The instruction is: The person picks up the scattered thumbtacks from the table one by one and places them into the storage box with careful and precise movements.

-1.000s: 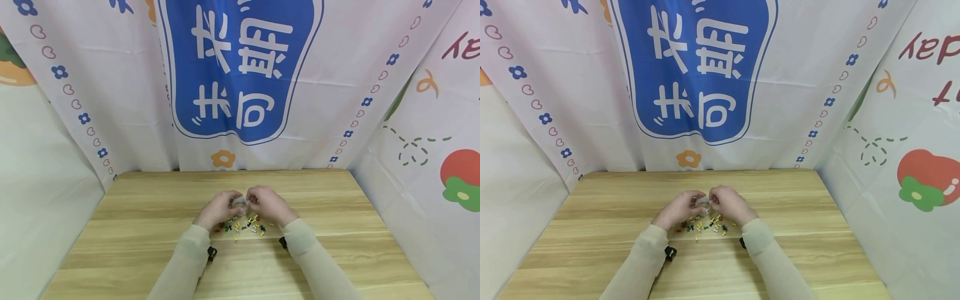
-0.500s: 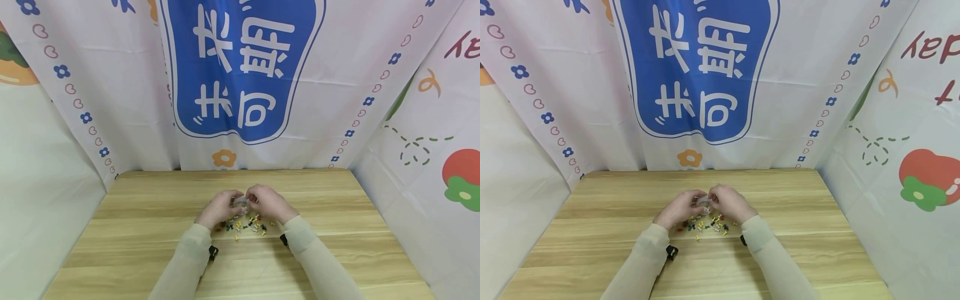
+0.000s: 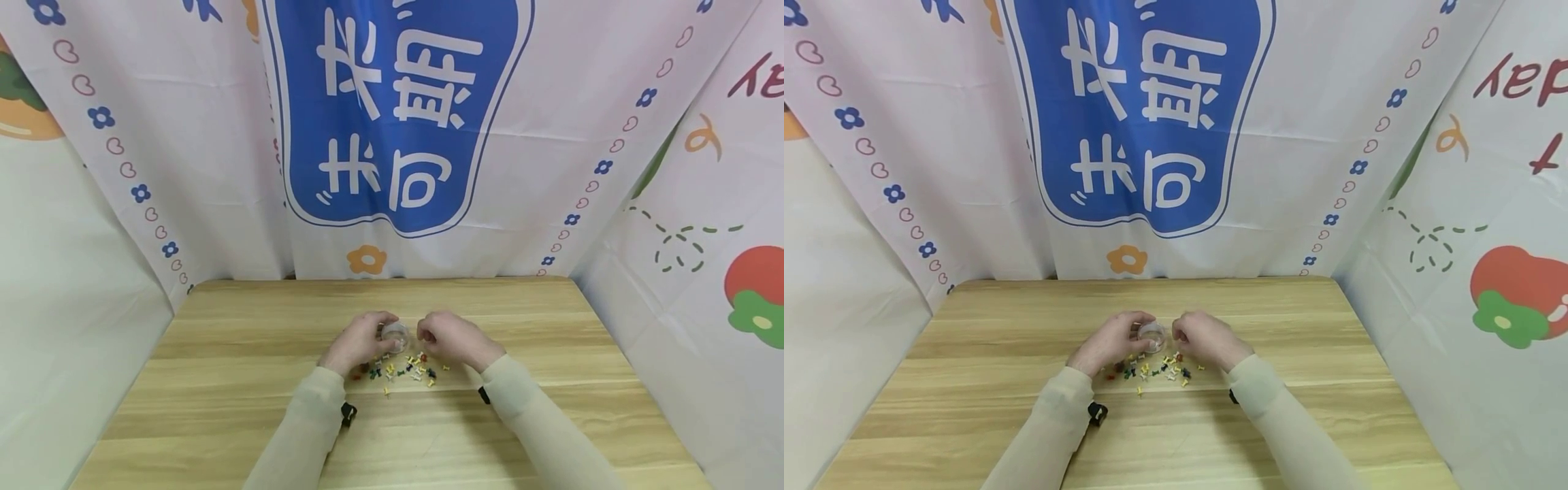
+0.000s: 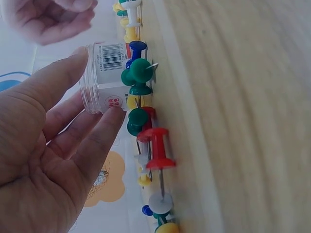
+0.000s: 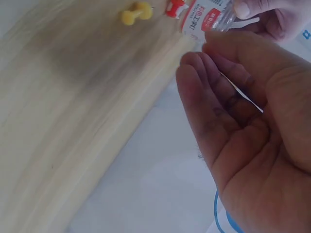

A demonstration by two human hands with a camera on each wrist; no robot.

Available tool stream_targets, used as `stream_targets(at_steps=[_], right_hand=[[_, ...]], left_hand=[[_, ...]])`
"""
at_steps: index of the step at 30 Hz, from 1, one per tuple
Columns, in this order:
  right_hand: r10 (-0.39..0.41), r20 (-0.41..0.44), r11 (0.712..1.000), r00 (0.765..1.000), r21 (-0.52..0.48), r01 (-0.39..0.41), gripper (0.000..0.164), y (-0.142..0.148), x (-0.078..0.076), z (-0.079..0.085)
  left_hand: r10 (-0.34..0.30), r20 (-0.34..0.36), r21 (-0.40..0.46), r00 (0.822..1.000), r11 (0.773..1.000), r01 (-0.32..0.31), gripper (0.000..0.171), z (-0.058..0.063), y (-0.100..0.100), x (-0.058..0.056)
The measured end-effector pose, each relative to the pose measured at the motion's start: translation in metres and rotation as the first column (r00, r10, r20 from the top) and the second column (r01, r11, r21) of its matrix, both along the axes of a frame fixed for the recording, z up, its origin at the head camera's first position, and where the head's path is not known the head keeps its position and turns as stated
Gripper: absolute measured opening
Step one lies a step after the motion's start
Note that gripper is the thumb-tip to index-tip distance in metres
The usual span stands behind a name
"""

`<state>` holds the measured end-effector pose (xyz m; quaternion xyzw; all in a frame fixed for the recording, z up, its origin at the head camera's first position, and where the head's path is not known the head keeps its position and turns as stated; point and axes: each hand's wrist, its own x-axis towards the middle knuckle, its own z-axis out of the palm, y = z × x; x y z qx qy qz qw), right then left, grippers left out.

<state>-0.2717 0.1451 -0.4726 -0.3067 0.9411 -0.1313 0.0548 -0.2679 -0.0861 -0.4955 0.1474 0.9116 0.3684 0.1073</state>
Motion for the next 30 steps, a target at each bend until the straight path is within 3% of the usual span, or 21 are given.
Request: stream_targets(at_steps=[11,21,30], right_hand=[[0.048,0.04,0.988,0.998,0.146,-0.054,0.019,0.014,0.011,-0.002],[0.02,0.079,0.965,0.997,0.258,-0.04,0.025,0.019,0.023,0.002],[0.039,0.046,0.967,0.998,0.252,-0.049,0.024,0.02,0.024,-0.002]], left_hand=[[0.004,0.016,0.009,1.0,1.0,-0.004,0.054,-0.001,0.0,0.0],[0.017,0.026,0.006,1.0,1.0,-0.017,0.054,-0.001,0.0,0.0],[0.019,0.021,-0.009,1.0,1.0,-0.019,0.055,-0.001,0.0,0.0]])
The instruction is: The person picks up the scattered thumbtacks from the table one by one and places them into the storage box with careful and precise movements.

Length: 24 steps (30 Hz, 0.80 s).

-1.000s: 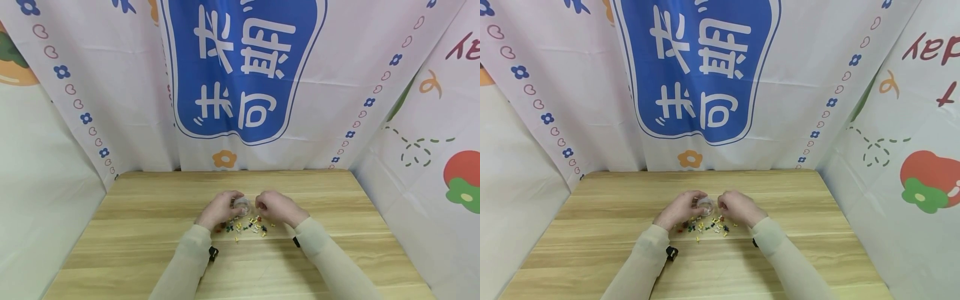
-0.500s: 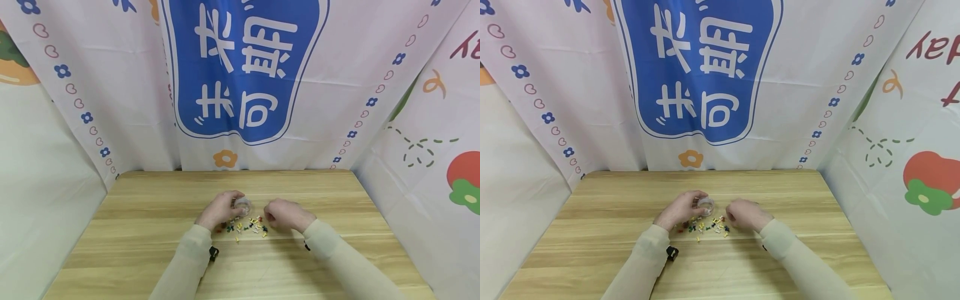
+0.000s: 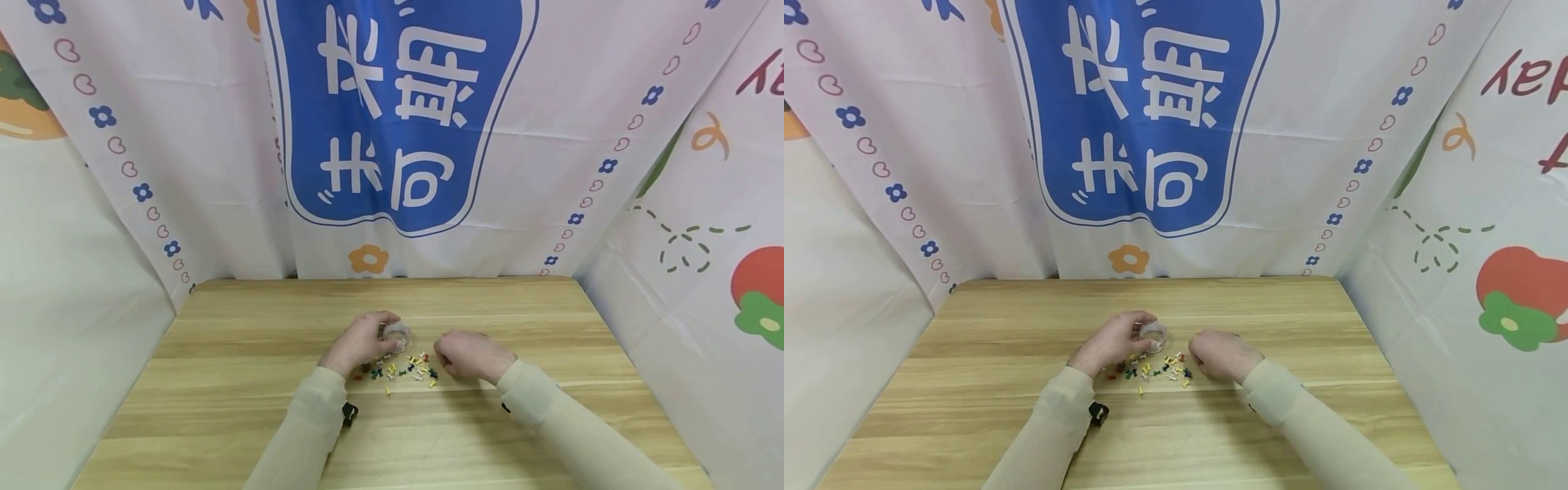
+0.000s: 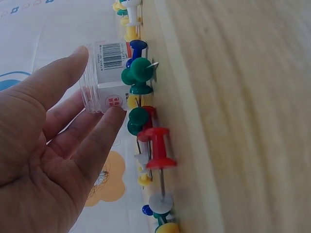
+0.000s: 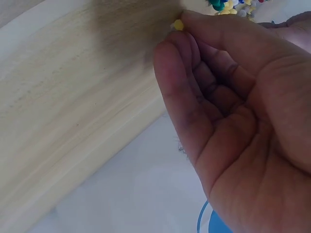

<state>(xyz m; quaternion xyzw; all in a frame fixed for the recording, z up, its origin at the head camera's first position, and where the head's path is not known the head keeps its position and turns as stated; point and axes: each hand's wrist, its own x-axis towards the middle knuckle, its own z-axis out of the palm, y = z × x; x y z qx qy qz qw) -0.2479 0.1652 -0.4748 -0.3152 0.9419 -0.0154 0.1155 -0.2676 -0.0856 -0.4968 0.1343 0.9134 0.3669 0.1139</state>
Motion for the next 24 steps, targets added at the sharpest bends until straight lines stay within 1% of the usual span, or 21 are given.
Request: stream_targets(at_steps=[3,8,11,15,24], right_hand=[[0.009,-0.006,1.0,1.0,-0.029,-0.01,0.02,-0.001,-0.001,0.001],[0.02,-0.006,0.995,1.0,-0.095,-0.02,0.015,-0.004,-0.004,0.003],[0.001,0.009,0.992,1.0,-0.127,0.0,0.014,-0.006,-0.007,0.003],[-0.017,0.003,0.987,1.0,-0.158,0.017,0.014,-0.009,-0.011,0.003],[-0.032,-0.055,0.973,0.998,-0.229,0.019,0.015,-0.016,-0.021,0.003]], left_hand=[[-0.006,-0.008,-0.013,1.0,1.0,0.006,0.055,0.0,0.0,-0.001],[-0.016,-0.022,-0.012,1.0,1.0,0.015,0.053,0.0,0.0,0.0],[-0.018,-0.02,-0.004,1.0,1.0,0.018,0.053,0.0,0.0,0.0],[-0.025,-0.016,0.006,1.0,1.0,0.025,0.052,0.0,0.0,-0.001],[-0.031,-0.012,0.013,0.999,0.999,0.031,0.052,-0.001,-0.002,-0.002]])
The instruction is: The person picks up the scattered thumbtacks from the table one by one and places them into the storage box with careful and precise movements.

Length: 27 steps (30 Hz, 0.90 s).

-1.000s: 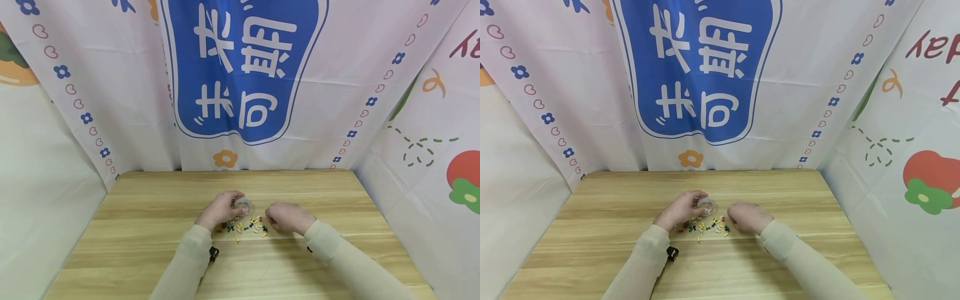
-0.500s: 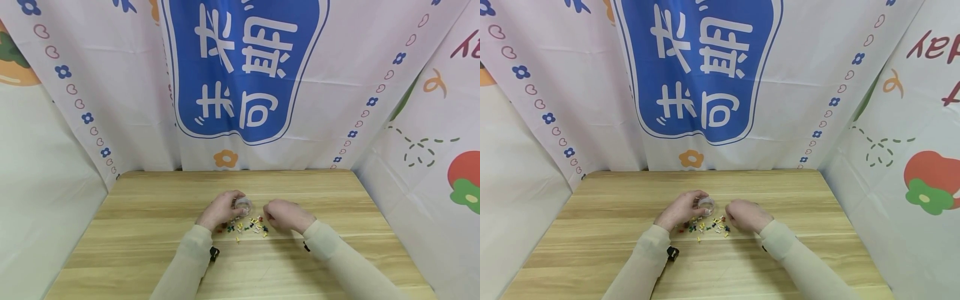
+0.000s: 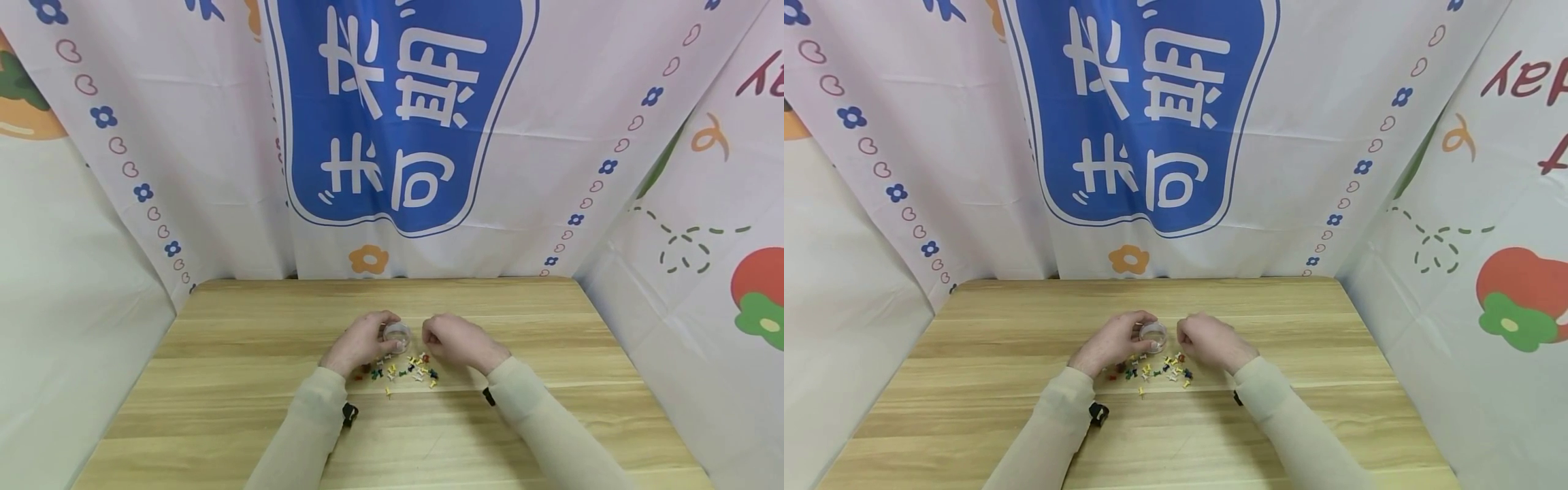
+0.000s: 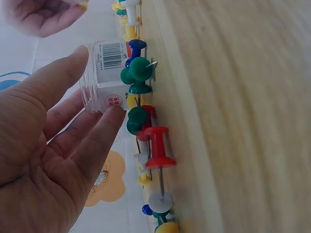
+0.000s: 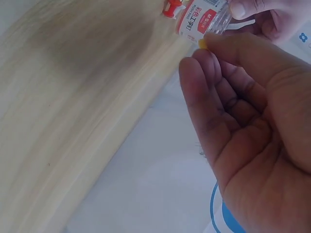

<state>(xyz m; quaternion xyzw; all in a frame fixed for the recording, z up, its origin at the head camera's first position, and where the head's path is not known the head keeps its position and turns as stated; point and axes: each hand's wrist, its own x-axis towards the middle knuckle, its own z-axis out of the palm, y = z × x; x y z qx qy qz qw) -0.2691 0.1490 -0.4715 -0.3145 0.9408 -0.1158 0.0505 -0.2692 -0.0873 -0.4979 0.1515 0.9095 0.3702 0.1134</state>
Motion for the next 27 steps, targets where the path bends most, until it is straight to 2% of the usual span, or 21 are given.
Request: stream_targets(at_steps=[6,13,17,22,27], right_hand=[[-0.005,-0.022,0.998,1.0,-0.07,0.003,0.009,-0.007,-0.006,-0.002],[-0.051,-0.035,0.989,0.998,-0.141,0.046,0.008,-0.015,-0.013,-0.01],[-0.079,0.019,0.973,0.997,-0.214,0.081,0.008,-0.02,-0.014,-0.013],[-0.101,0.111,0.939,0.989,-0.317,0.131,0.012,-0.028,-0.014,-0.016],[-0.13,0.126,0.927,0.983,-0.338,0.166,0.013,-0.032,-0.015,-0.019]], left_hand=[[0.003,0.007,-0.001,1.0,1.0,-0.003,0.053,-0.001,0.0,-0.001],[-0.009,0.003,0.006,1.0,1.0,0.009,0.054,-0.001,-0.001,-0.001],[-0.007,0.013,0.015,1.0,1.0,0.007,0.055,-0.001,-0.001,0.0],[-0.008,0.008,0.011,1.0,1.0,0.008,0.055,-0.001,-0.001,0.0],[-0.016,-0.002,0.007,1.0,1.0,0.017,0.053,-0.001,-0.001,0.0]])
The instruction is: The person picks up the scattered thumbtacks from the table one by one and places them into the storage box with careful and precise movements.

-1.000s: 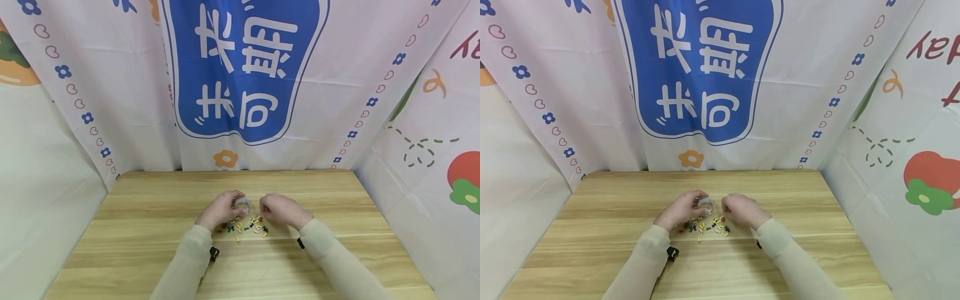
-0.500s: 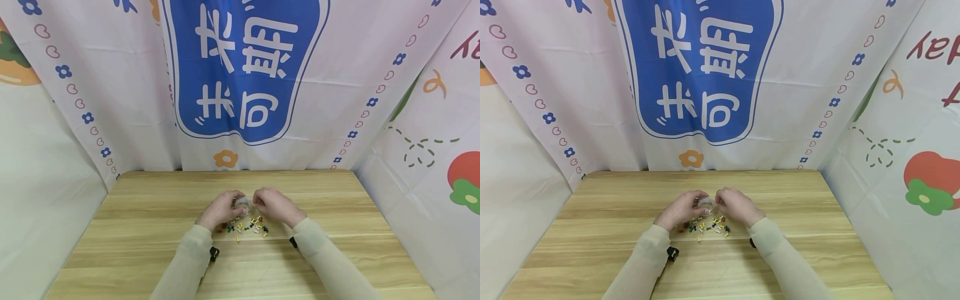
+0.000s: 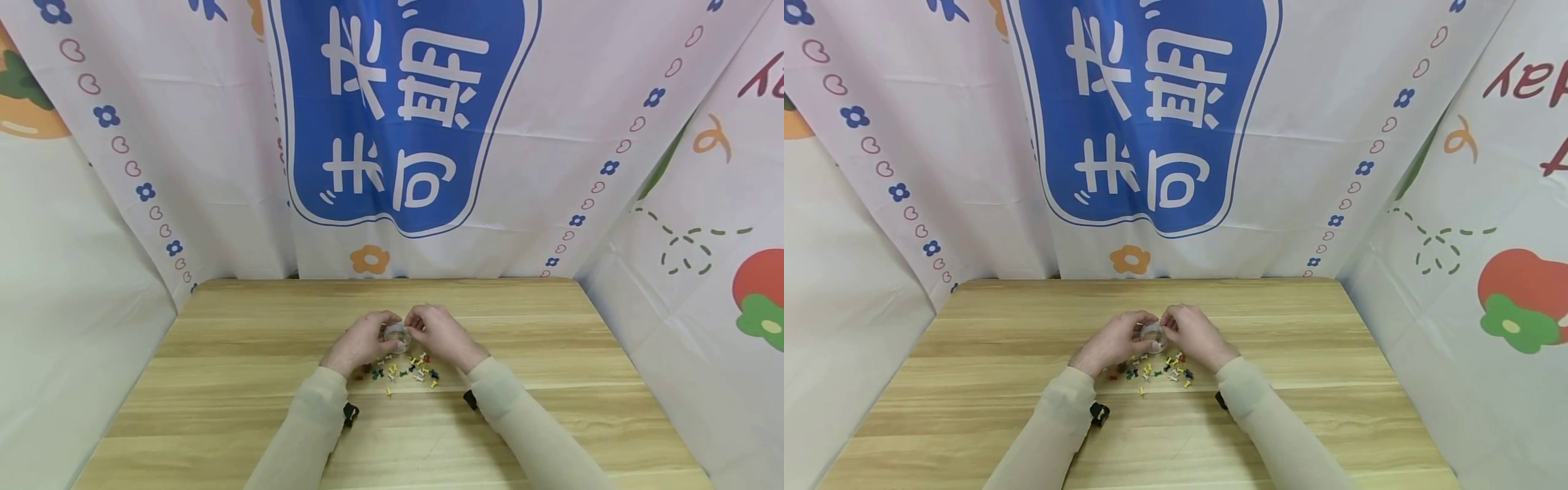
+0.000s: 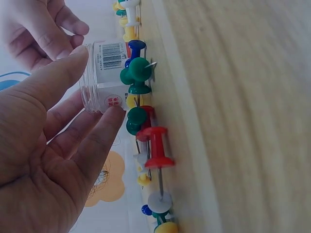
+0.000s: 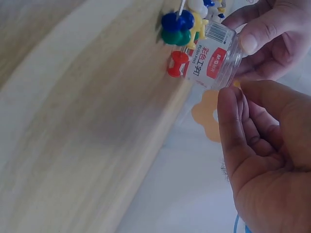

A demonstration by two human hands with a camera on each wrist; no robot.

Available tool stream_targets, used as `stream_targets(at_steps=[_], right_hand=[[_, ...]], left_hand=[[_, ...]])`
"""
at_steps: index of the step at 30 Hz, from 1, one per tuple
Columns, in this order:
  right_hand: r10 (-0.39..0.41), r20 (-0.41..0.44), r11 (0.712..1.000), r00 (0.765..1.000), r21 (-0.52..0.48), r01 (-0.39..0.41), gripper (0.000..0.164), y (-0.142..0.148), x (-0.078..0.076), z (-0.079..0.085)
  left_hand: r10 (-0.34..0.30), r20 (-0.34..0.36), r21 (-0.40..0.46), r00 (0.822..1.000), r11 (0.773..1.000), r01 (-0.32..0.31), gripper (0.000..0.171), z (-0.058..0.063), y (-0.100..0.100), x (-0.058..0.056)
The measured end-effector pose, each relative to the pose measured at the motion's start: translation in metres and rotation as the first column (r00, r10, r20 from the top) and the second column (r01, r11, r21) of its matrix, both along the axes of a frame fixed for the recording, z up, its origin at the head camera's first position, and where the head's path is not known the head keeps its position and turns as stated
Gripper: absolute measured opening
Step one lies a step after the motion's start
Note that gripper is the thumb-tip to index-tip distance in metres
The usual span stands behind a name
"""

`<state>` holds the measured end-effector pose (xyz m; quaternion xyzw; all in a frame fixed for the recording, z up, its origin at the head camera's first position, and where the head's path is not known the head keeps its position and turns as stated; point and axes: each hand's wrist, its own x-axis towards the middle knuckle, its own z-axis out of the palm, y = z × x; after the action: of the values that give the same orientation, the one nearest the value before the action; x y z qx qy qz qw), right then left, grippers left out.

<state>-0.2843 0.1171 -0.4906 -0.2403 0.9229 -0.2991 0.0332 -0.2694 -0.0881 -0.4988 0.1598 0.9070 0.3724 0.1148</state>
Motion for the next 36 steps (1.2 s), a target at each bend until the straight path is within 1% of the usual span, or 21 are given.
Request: stream_targets(at_steps=[7,14,20,24,26,28,32,34,36], right_hand=[[-0.001,-0.001,1.0,1.0,0.028,0.001,0.015,0.004,0.0,-0.001],[0.029,0.008,0.997,1.0,0.069,-0.029,0.011,0.012,0.004,0.004],[0.073,-0.025,0.984,0.997,0.166,-0.068,0.005,0.019,0.009,0.004],[0.136,-0.059,0.964,0.989,0.236,-0.118,0.004,0.023,0.011,0.004],[0.173,-0.077,0.952,0.982,0.27,-0.147,0.004,0.025,0.011,0.003],[0.213,-0.102,0.933,0.972,0.316,-0.171,0.005,0.027,0.012,0.003],[0.298,-0.138,0.892,0.944,0.394,-0.224,0.006,0.032,0.013,0.003],[0.354,-0.152,0.868,0.923,0.421,-0.264,0.006,0.034,0.013,0.004],[0.421,-0.163,0.838,0.892,0.447,-0.314,0.006,0.037,0.011,0.005]], left_hand=[[0.002,0.002,0.003,1.0,1.0,-0.002,0.052,0.001,0.0,0.001],[0.009,0.002,-0.009,1.0,1.0,-0.009,0.054,0.001,0.0,0.001],[0.02,0.002,-0.029,1.0,0.999,-0.02,0.055,0.001,0.0,0.001],[0.024,0.002,-0.026,1.0,0.999,-0.024,0.054,0.0,0.0,0.0],[0.027,0.004,-0.021,1.0,0.999,-0.027,0.054,-0.001,0.0,0.0],[0.027,0.003,-0.014,1.0,1.0,-0.027,0.054,-0.001,0.0,0.0],[0.024,0.0,0.0,1.0,1.0,-0.024,0.053,0.0,0.001,0.0],[0.023,-0.002,0.007,1.0,1.0,-0.023,0.052,0.0,0.001,0.0],[0.025,-0.001,0.006,1.0,1.0,-0.025,0.053,0.0,0.001,0.001]])
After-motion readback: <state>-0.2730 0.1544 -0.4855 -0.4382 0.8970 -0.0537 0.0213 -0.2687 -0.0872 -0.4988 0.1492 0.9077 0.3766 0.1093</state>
